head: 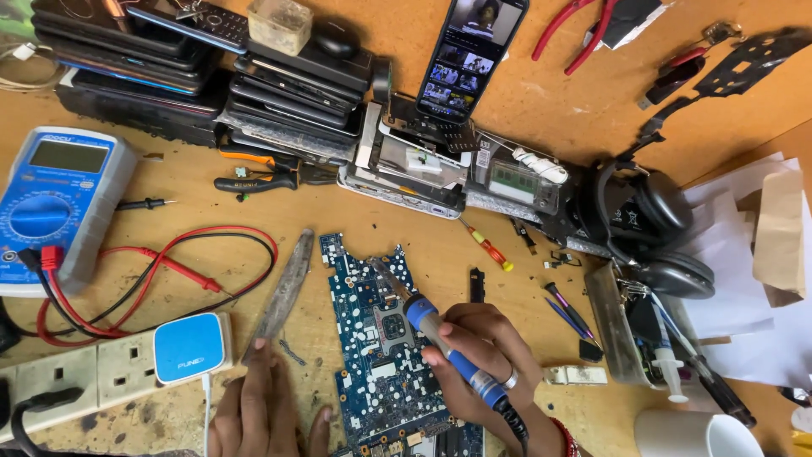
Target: A person uses a soldering iron to repair components on a laptop motherboard at a workbench.
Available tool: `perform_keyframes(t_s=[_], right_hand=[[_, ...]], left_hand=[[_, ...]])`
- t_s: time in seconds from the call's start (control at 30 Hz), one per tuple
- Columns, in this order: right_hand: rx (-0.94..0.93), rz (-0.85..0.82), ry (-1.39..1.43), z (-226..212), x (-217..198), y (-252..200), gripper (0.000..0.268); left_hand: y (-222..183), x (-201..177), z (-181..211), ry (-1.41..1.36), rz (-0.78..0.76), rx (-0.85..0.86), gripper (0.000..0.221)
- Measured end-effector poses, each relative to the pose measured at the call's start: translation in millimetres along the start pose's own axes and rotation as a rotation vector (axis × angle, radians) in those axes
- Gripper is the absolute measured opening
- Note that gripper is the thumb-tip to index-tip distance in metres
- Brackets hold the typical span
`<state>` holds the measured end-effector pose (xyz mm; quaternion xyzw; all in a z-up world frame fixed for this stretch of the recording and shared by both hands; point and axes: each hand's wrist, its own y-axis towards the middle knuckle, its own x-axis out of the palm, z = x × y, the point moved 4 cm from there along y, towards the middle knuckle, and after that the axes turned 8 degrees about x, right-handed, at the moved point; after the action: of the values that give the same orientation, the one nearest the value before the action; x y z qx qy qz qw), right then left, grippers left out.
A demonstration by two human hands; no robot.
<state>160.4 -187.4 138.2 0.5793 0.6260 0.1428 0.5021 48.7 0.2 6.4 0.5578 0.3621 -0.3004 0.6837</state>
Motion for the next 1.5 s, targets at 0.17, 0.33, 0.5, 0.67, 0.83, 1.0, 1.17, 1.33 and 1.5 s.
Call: perform_keyframes(t_s=[0.17, 0.33, 0.5, 0.67, 0.83, 1.0, 1.17, 1.33, 1.5], right_hand=[[-0.01, 0.032, 0.04, 1.9, 1.6, 0.3, 0.021], [-0.003, 0.034, 0.019, 7.9, 1.0, -3.1, 0.023], [0.025, -0.032, 0.024, 5.2, -1.2, 3.1, 0.022], [0.044, -0.075, 0.05, 8.9, -1.9, -1.6, 0.023], [0.043, -0.091, 0.043, 6.5, -3.0, 1.6, 0.023], [-0.003, -0.1, 0.007, 6.6, -4.2, 3.3, 0.024], [0.007, -0.072, 0.045, 4.4, -3.7, 4.0, 0.024], [-0.018, -0.043, 0.032, 2.2, -1.9, 6.2, 0.023], [-0.026, -0.058, 0.015, 2.4, -3.1, 5.6, 0.024]], left_hand=[[11.8, -7.4, -5.8, -0.179, -0.145, 0.143, 0.045], [13.5, 0.7, -11.2, -0.316, -0.122, 0.212, 0.043], [24.7, -7.7, -11.3, -0.534, 0.002, 0.286, 0.022], [25.5, -20.0, -7.0, -0.561, -0.113, 0.182, 0.026], [30.9, -20.0, -8.2, -0.487, -0.081, 0.124, 0.035], [28.8, -13.6, -8.0, -0.43, -0.053, 0.204, 0.037], [30.3, -20.5, -4.9, -0.542, -0.028, 0.12, 0.025], [31.1, -25.6, -4.5, -0.593, -0.008, 0.06, 0.022], [27.1, -20.6, -6.1, -0.5, -0.029, -0.046, 0.034]])
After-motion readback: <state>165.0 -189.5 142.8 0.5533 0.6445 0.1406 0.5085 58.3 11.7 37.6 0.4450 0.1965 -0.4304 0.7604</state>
